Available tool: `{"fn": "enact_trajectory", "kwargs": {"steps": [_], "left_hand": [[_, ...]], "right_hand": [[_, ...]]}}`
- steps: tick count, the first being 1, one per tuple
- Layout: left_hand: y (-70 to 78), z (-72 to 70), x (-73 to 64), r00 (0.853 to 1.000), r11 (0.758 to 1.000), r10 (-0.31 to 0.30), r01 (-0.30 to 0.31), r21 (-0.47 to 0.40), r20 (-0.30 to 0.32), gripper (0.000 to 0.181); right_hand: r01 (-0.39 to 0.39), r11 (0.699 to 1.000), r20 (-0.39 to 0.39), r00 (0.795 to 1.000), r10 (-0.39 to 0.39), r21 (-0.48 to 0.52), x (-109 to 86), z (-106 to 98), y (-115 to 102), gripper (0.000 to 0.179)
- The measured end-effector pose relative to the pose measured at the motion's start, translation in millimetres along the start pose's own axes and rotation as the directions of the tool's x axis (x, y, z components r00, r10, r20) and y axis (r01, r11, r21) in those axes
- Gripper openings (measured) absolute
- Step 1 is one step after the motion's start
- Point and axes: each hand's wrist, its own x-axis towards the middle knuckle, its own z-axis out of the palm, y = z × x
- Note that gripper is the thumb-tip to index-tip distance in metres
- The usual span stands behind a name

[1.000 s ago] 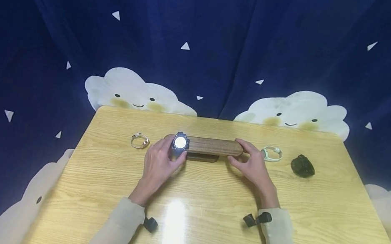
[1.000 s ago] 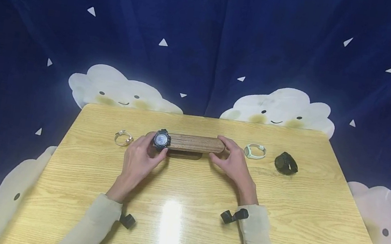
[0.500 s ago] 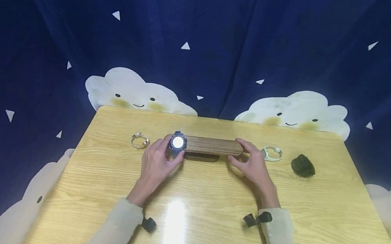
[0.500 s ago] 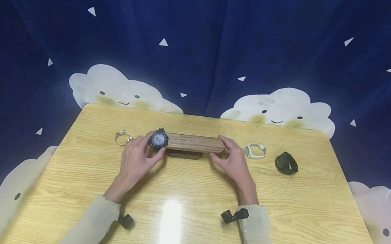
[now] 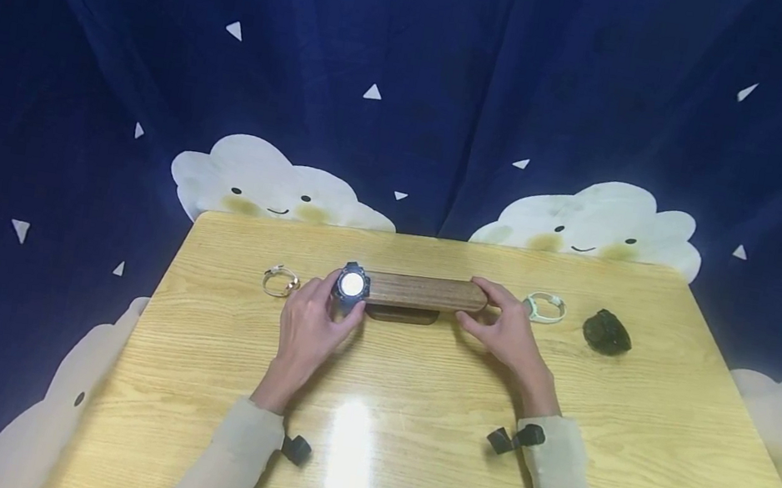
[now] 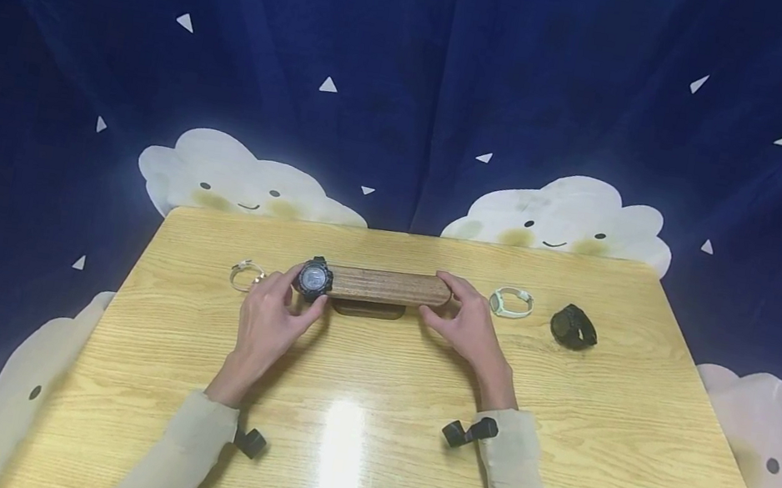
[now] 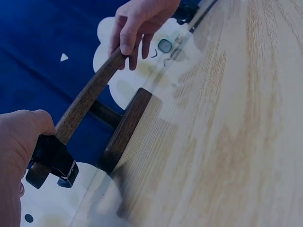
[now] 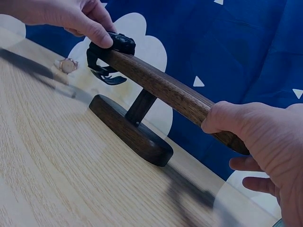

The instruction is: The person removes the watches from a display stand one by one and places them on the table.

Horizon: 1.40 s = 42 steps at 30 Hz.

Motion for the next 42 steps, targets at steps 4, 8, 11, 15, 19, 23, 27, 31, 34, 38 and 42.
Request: {"fn": "enact_trajectory", "kwargs": {"steps": [4, 8, 11, 15, 19, 23, 27, 31, 34, 38, 42], "left_hand": [[-1.7, 0.2, -0.4, 1.0, 1.0, 0.005, -0.005, -0.002, -0.011, 0.059], [-3.8, 1.2, -1.2, 1.0, 1.0, 0.004, -0.004, -0.004, -0.016, 0.058], [-5.0, 1.4, -1.3, 1.0, 1.0, 0.006, -0.006, 0.001, -0.017, 0.058], [-5.5, -1.5, -1.1, 1.0, 1.0, 0.006, -0.005, 0.006, -0.018, 0.058], [-5.5, -4.8, -1.3, 1.0, 1.0, -0.006, 0.006, 0.006, -0.015, 0.058], [-6.0, -6.5, -1.4, 1.0, 1.0, -0.007, 0.007, 0.017, -0.017, 0.058], [-7.0, -7.4, -1.1, 1.0, 1.0, -0.004, 0.004, 0.024, -0.024, 0.057], [-8.4, -7.2, -1.1, 1.0, 1.0, -0.01, 0.011, 0.02, -0.021, 0.057], [-9.7, -7.0, -1.2, 1.0, 1.0, -0.013, 0.013, 0.013, -0.023, 0.056], [-10.9, -7.3, -1.0, 1.0, 1.0, -0.017, 0.017, 0.008, -0.021, 0.056], [-10.9, -8.9, -0.9, 1.0, 1.0, -0.022, 0.023, 0.008, -0.02, 0.057]], "right_hand": [[-0.01, 1.0, 0.004, 1.0, 0.01, 0.009, -1.1, -0.7, -1.3, 0.062], [-0.004, 1.0, 0.004, 1.0, 0.004, 0.01, -1.1, -1.4, -1.9, 0.062], [0.0, 1.0, 0.002, 1.0, 0.0, 0.008, -0.7, -1.4, -0.9, 0.062], [0.0, 1.0, 0.002, 1.0, 0.0, 0.003, 0.1, -0.7, 0.1, 0.061], [0.001, 1.0, 0.003, 1.0, -0.001, 0.005, 0.3, -0.5, 0.3, 0.062], [0.0, 1.0, 0.003, 1.0, 0.0, 0.002, -0.3, -0.4, 0.6, 0.063], [0.005, 1.0, 0.0, 1.0, -0.005, -0.006, 0.1, 0.1, 1.2, 0.062], [0.011, 1.0, 0.0, 1.0, -0.011, 0.004, 0.6, 0.1, 1.2, 0.062], [0.015, 1.0, 0.0, 1.0, -0.015, 0.011, 0.8, 0.2, 1.1, 0.062], [0.011, 1.0, 0.0, 1.0, -0.011, 0.012, 0.8, -0.1, 1.3, 0.061], [0.002, 1.0, 0.004, 1.0, -0.002, 0.013, -0.1, -0.8, 1.1, 0.062]]}}
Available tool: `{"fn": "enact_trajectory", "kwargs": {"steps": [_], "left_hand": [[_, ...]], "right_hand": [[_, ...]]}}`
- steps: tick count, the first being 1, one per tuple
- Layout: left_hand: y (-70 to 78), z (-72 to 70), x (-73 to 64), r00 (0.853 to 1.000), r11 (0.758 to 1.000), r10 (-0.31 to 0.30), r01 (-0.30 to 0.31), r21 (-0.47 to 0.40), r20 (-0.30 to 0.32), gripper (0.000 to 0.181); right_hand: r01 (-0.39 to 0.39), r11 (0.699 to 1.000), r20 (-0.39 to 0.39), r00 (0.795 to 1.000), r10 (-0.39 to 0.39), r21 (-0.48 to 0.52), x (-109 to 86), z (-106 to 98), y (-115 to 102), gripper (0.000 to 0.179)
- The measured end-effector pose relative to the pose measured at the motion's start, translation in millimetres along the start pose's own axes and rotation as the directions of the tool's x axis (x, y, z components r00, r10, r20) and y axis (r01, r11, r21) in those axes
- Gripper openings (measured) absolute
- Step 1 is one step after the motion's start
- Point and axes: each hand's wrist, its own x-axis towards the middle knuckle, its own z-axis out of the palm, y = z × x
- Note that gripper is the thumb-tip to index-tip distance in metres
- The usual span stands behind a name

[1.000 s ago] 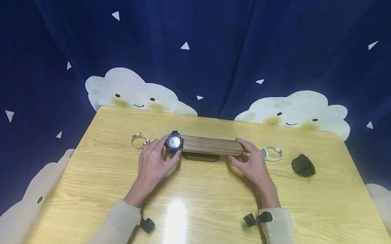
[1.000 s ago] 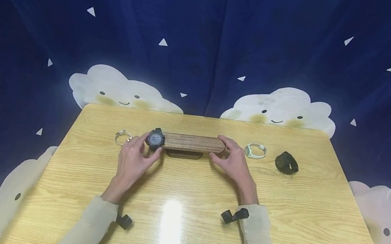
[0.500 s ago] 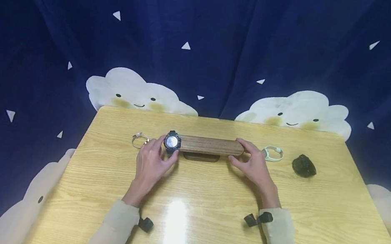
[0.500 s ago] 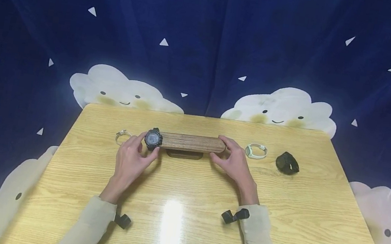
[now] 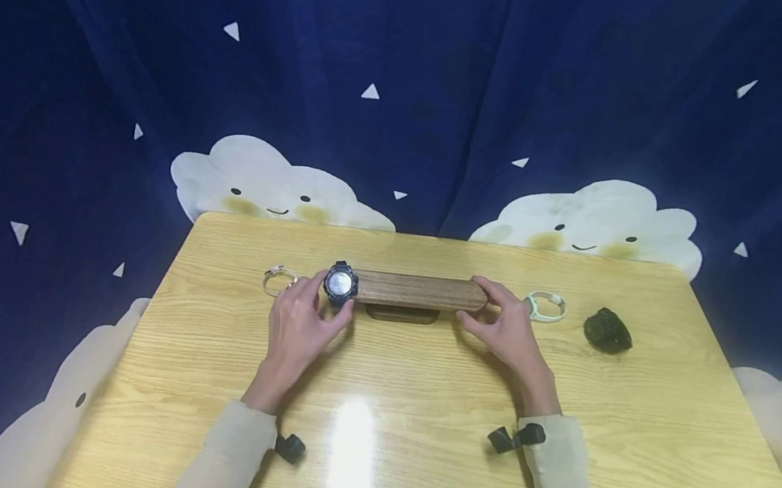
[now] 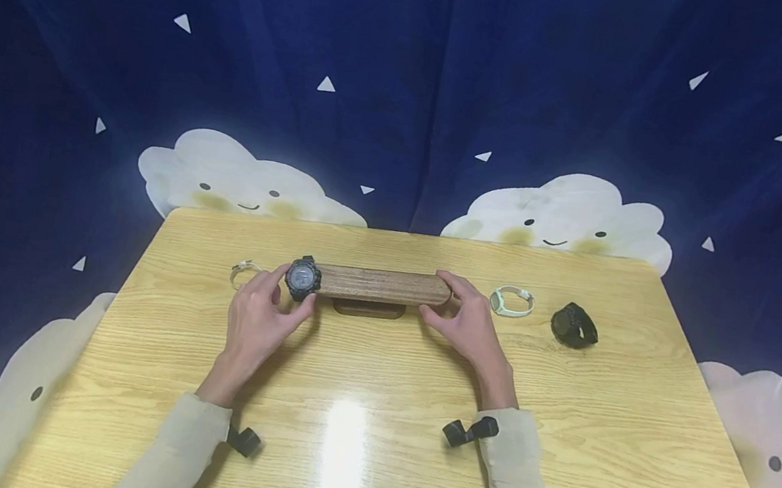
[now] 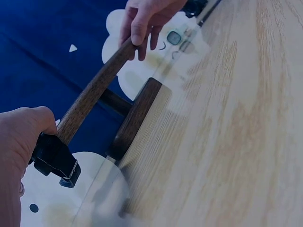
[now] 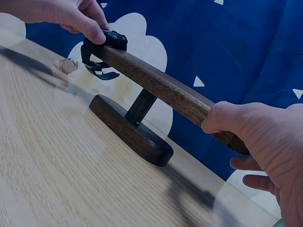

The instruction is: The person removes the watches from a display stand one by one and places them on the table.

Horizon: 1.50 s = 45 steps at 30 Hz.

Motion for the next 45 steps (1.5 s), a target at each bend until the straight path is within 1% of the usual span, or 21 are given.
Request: {"fn": "enact_trajectory", "kwargs": {"steps": [6, 15, 26, 33, 37, 42, 45], "left_hand": [[-0.4, -2.5, 0.3, 1.0, 1.0, -0.018, 0.018, 0.006, -0.01, 0.059], [-2.0, -5.6, 1.9, 0.999, 0.999, -0.045, 0.045, 0.016, -0.004, 0.058], [-6.6, -7.7, 3.5, 0.999, 0.999, -0.023, 0.024, 0.021, -0.038, 0.057], [-8.9, -9.7, 4.3, 0.999, 1.0, -0.02, 0.02, 0.007, -0.041, 0.058], [-11.7, -11.3, 4.6, 0.998, 1.0, -0.017, 0.017, 0.012, -0.055, 0.059], [-18.1, -16.0, 4.7, 0.997, 1.0, -0.003, 0.004, 0.022, -0.073, 0.057], [-21.9, -20.4, 4.7, 0.997, 1.0, -0.007, 0.008, 0.019, -0.073, 0.057]], "right_hand": [[-0.002, 1.0, -0.002, 1.0, 0.002, -0.009, -0.5, 0.0, 0.8, 0.062], [0.014, 1.0, -0.012, 1.0, -0.014, -0.016, 0.2, 1.0, 1.3, 0.062], [0.003, 1.0, -0.009, 1.0, -0.003, -0.016, -0.1, 0.8, -0.5, 0.062], [0.003, 1.0, -0.009, 1.0, -0.004, -0.026, 0.6, 0.0, -0.9, 0.063], [0.002, 0.999, -0.007, 1.0, -0.002, -0.037, 1.2, -0.3, -0.2, 0.063], [0.006, 0.999, -0.01, 1.0, -0.006, -0.037, 1.2, 1.1, 1.0, 0.063], [0.006, 0.999, -0.015, 1.0, -0.007, -0.037, 0.8, 1.6, 1.5, 0.064]]}}
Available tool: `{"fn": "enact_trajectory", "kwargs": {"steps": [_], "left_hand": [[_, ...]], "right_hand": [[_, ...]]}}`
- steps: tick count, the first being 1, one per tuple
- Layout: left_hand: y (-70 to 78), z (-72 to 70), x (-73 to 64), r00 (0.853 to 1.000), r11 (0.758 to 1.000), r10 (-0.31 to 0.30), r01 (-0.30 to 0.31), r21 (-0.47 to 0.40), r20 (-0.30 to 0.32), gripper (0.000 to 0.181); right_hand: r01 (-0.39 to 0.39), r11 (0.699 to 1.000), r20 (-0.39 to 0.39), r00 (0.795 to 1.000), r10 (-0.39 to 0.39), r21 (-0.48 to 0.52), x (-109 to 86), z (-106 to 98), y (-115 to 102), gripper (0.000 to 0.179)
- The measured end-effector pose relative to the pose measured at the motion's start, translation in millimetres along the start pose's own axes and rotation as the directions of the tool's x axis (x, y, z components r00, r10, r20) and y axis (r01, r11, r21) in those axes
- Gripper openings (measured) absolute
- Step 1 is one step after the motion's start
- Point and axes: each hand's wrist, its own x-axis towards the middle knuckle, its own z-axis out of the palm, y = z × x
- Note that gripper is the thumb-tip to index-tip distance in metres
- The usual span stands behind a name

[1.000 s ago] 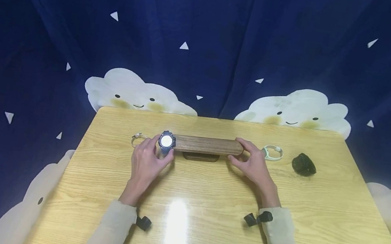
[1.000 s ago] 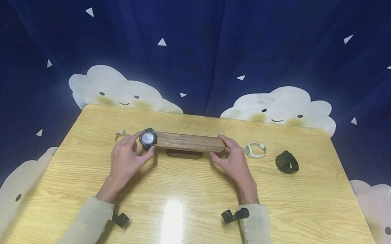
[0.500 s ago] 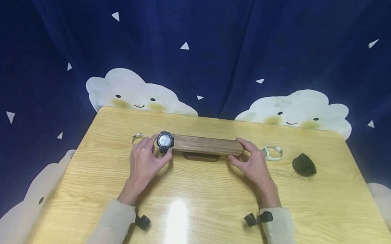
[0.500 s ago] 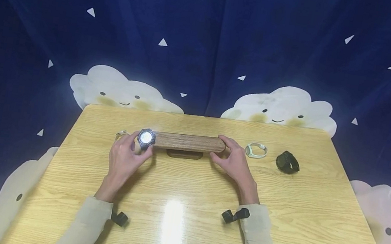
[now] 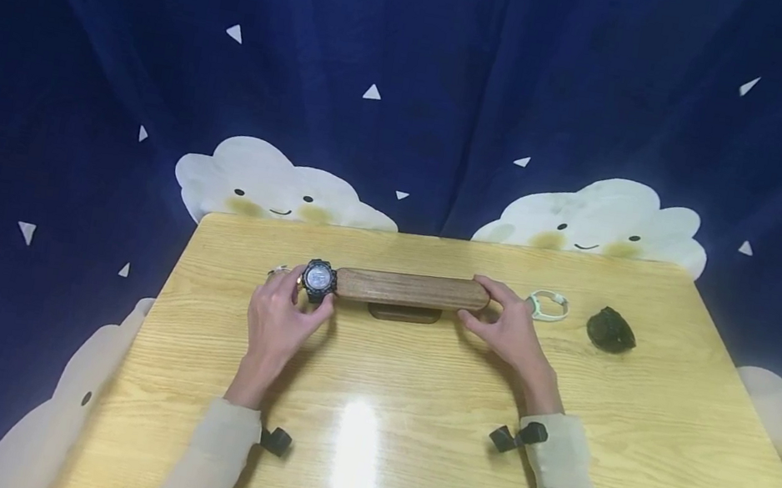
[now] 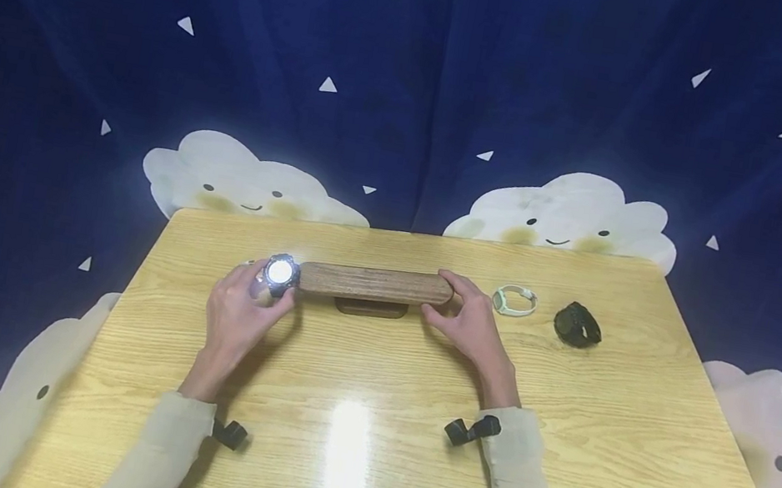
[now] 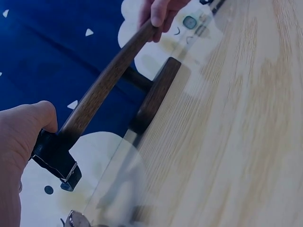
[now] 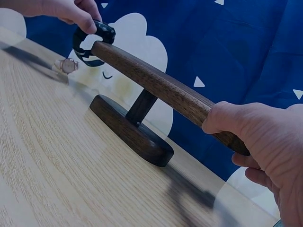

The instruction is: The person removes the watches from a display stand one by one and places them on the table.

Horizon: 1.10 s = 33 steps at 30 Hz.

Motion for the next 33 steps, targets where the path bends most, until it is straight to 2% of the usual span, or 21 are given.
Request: {"fn": "enact_trajectory", "kwargs": {"steps": [6, 16, 23, 33], "left_hand": [[-6.2, -9.0, -0.3, 0.999, 1.0, -0.027, 0.027, 0.012, 0.017, 0.058], [-20.5, -21.6, -5.3, 1.0, 0.998, -0.019, 0.019, 0.061, -0.005, 0.059], [-32.1, -35.0, -9.5, 0.999, 0.995, -0.045, 0.046, 0.094, -0.009, 0.058], [-49.4, -53.5, -13.9, 0.996, 0.986, -0.083, 0.085, 0.143, -0.023, 0.056]], "right_hand": [[-0.009, 1.0, 0.002, 1.0, 0.009, -0.001, -0.4, -0.1, -0.1, 0.063], [-0.007, 1.0, -0.004, 1.0, 0.007, 0.007, -0.4, -0.7, -0.7, 0.063], [0.004, 1.0, 0.001, 1.0, -0.004, -0.001, 1.1, 0.6, 1.5, 0.063], [-0.03, 1.0, 0.011, 0.999, 0.03, 0.001, -0.2, -0.5, -0.1, 0.065]]}}
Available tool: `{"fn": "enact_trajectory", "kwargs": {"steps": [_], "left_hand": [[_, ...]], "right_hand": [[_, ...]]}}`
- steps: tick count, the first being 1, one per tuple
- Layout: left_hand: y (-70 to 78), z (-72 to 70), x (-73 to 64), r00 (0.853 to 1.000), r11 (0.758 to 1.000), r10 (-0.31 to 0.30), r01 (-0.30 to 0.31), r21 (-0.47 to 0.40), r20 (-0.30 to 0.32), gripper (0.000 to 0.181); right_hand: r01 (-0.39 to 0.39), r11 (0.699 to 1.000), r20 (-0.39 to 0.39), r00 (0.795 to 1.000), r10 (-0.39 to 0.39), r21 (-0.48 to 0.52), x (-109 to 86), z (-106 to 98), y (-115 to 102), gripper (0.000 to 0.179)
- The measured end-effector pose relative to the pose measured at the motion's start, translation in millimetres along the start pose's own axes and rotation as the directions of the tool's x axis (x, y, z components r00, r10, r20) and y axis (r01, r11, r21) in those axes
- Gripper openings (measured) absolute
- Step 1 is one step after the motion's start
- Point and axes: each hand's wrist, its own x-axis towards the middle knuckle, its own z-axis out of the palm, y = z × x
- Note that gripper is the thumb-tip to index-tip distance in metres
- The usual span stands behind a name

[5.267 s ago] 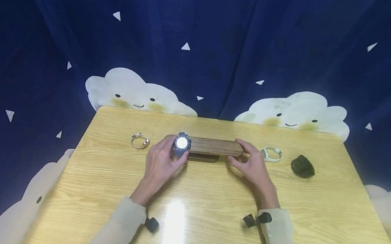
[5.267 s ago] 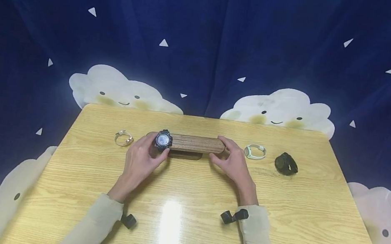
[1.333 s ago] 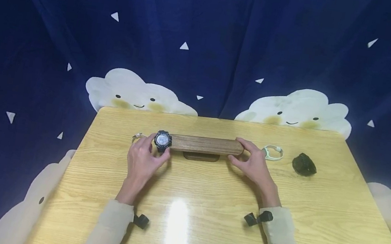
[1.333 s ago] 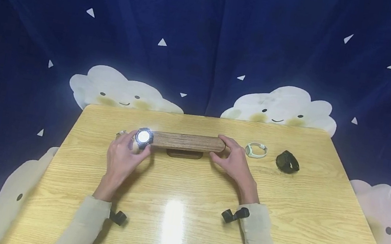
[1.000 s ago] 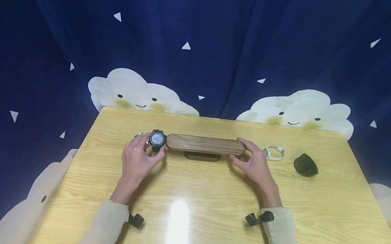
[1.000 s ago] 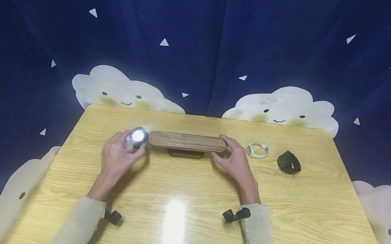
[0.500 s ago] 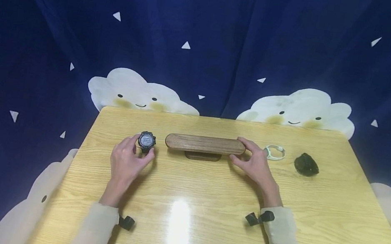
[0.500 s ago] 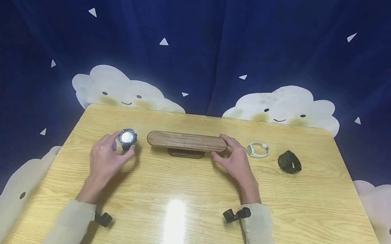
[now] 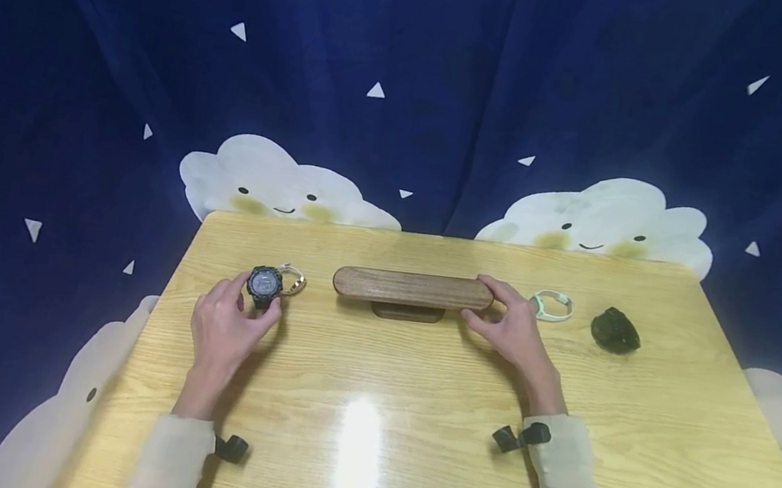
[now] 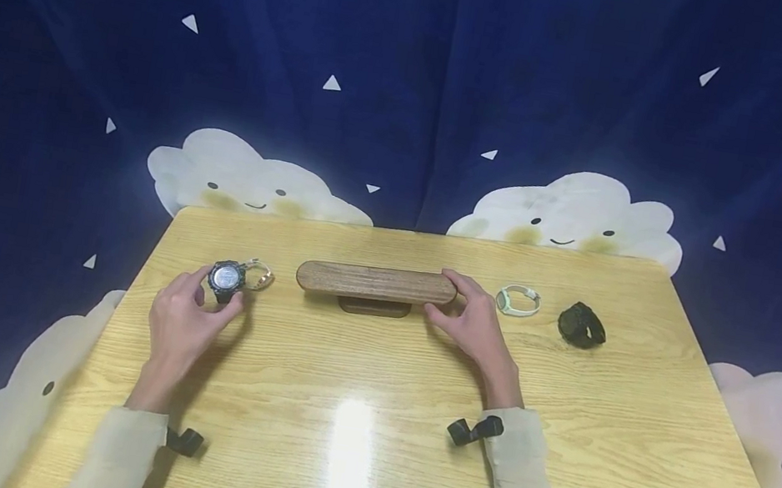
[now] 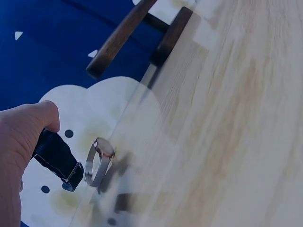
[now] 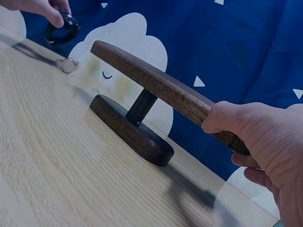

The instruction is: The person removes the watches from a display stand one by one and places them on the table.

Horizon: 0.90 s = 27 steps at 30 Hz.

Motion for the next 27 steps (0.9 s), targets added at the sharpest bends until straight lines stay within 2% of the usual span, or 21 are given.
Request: {"fn": "enact_trajectory", "kwargs": {"steps": [14, 27], "left_hand": [[-15.5, -8.1, -7.0, 0.998, 0.999, -0.044, 0.043, 0.031, 0.036, 0.061], [-27.2, -10.7, -11.3, 0.999, 0.998, 0.021, -0.023, 0.055, 0.049, 0.058]], "right_hand": [[-0.001, 1.0, 0.004, 1.0, 0.001, 0.009, -0.4, 0.0, -0.2, 0.065], [0.005, 1.0, -0.001, 1.0, -0.005, 0.03, -0.5, -0.9, -1.1, 0.065]]}}
